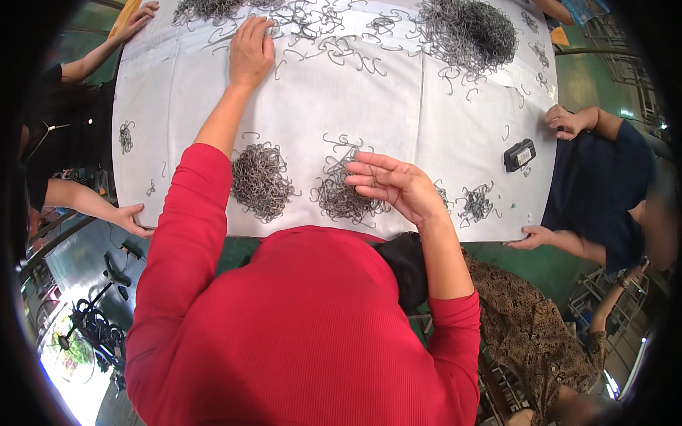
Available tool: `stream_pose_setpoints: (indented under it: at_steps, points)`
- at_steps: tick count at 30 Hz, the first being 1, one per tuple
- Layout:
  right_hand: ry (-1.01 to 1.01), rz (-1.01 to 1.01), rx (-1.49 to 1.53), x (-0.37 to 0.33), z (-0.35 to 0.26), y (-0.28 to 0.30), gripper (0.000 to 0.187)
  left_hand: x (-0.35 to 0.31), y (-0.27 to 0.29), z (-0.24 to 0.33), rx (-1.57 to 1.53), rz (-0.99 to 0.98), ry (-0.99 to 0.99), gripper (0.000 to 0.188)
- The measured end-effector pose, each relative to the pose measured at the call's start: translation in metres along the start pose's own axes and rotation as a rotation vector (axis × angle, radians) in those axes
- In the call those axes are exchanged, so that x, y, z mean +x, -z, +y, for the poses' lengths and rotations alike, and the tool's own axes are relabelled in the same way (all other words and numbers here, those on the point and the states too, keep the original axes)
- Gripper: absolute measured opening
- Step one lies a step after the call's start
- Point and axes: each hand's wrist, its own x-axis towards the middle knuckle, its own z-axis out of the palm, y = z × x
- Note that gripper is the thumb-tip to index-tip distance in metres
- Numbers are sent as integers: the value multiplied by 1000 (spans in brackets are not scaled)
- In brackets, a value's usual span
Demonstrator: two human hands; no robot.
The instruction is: The person sorts scattered metal paperclips on a white table surface into several small piles using both hands. Other people around the table also sort paperclips. The person occasionally gathers a pile and moves it to a different spot on the table.
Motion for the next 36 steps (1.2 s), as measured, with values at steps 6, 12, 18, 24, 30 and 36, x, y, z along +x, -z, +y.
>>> stream_pose_setpoints:
  at_steps: [6,12,18,24,30,36]
  points:
    - [21,14,-160,-8,-2,-13,43,0,2,0,-4,3,4,25]
    - [76,68,-229,-12,-4,-14,41,1,4,2,-11,23,-17,25]
    - [169,146,-298,-16,-9,-12,33,3,7,4,-45,15,-27,25]
    - [227,-27,-717,19,4,-49,21,-2,23,4,-224,112,83,28]
    - [703,-144,-1520,78,42,-102,24,-76,125,19,-313,198,210,32]
    - [951,-171,-1769,92,56,-133,29,-183,216,65,-286,-5,430,38]
